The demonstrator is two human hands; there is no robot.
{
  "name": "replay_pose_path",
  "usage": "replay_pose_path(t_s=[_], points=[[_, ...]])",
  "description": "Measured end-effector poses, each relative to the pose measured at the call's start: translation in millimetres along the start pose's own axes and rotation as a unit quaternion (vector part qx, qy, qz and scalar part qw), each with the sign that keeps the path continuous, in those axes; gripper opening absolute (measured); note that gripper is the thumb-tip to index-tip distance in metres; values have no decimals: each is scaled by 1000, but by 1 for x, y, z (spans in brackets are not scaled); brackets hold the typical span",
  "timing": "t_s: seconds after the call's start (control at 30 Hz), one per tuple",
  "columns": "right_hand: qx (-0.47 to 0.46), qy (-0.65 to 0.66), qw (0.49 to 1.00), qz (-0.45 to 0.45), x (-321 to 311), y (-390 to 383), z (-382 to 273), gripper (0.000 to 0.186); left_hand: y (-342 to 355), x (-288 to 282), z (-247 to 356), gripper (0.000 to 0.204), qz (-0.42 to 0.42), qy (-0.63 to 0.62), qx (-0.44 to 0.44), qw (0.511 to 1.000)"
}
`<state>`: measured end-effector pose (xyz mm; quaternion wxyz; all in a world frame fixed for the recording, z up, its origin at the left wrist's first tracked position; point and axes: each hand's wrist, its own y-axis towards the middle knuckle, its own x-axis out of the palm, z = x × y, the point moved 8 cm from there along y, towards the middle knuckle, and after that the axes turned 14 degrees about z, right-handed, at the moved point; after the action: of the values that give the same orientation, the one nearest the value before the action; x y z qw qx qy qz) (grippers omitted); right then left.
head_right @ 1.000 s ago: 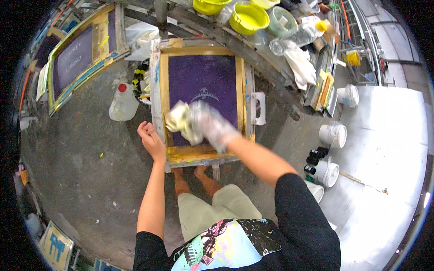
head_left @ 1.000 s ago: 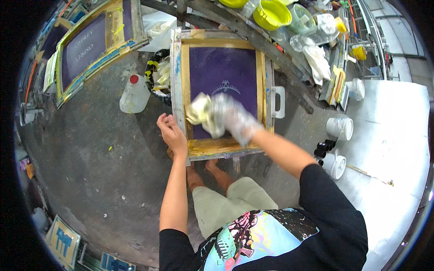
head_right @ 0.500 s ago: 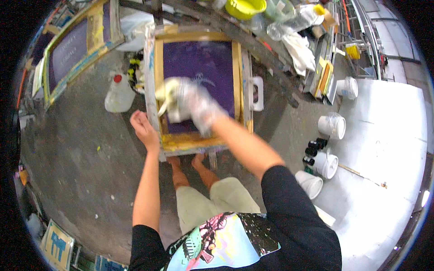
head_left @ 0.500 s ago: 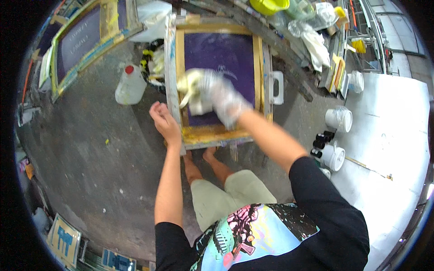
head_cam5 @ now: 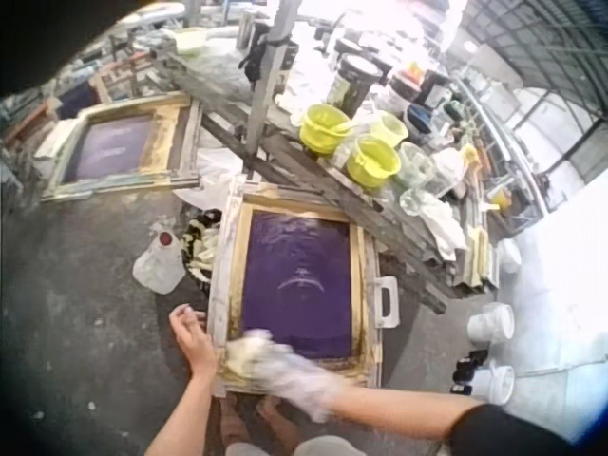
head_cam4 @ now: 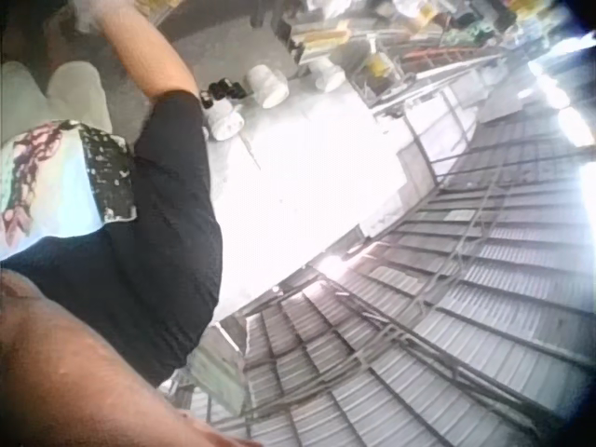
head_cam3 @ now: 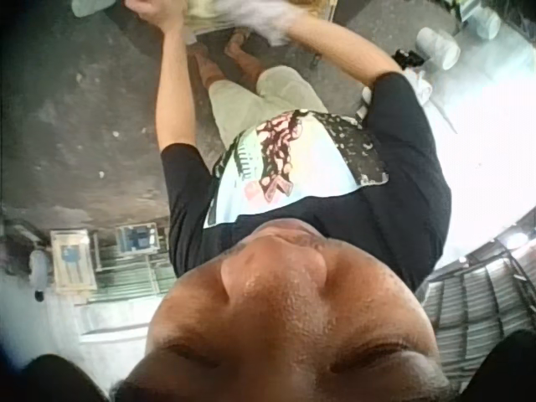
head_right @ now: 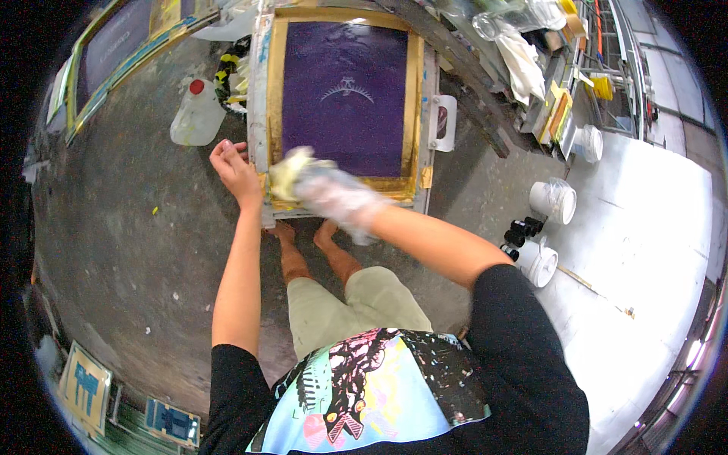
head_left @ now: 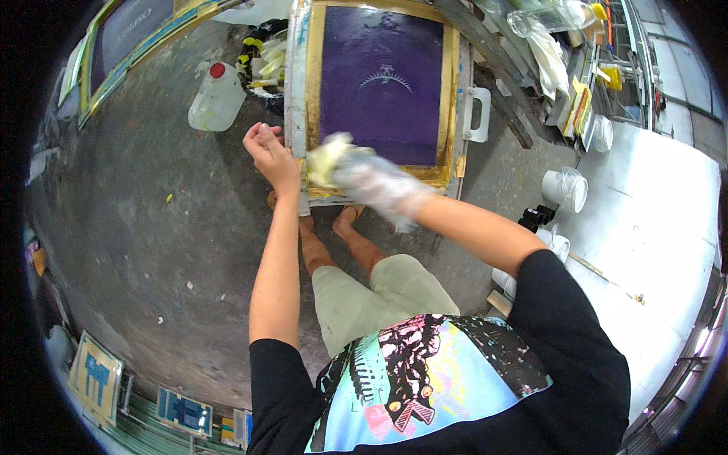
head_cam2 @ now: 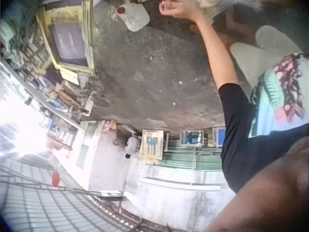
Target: The person pours yellow ink onto a screen printing frame and uses a squeegee to spread the ink across the mesh. They repeatedly wipe the squeegee with a cloth and continue applying ink to the screen. Another person works on a similar screen nearby.
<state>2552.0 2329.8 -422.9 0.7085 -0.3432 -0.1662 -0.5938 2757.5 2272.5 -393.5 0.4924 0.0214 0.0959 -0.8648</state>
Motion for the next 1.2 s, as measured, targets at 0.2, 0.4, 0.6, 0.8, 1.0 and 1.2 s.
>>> replay_pose_path(t_s=[0.2, 0.4, 0.6, 0.8, 1.0, 1.2], points=[[326, 931, 59, -151, 99, -53, 25, 30, 3, -10, -8, 36, 9, -3, 28, 1000], [208, 900, -189, -333, 71, -133, -22, 32, 1, -6, 4, 37, 11, 28, 35, 999], [494, 668, -505, -232, 152, -44, -66, 18, 4, -11, -5, 36, 10, 12, 37, 999], [487, 812, 128, -295, 243, -134, -95, 21, 2, -1, 4, 35, -7, 42, 72, 997], [529, 750, -62, -393, 236, -177, -18, 19, 2, -4, -1, 32, 3, 24, 66, 998], [618, 688, -67, -374, 286, -205, 23, 19, 0, -8, 6, 32, 8, 33, 72, 997]])
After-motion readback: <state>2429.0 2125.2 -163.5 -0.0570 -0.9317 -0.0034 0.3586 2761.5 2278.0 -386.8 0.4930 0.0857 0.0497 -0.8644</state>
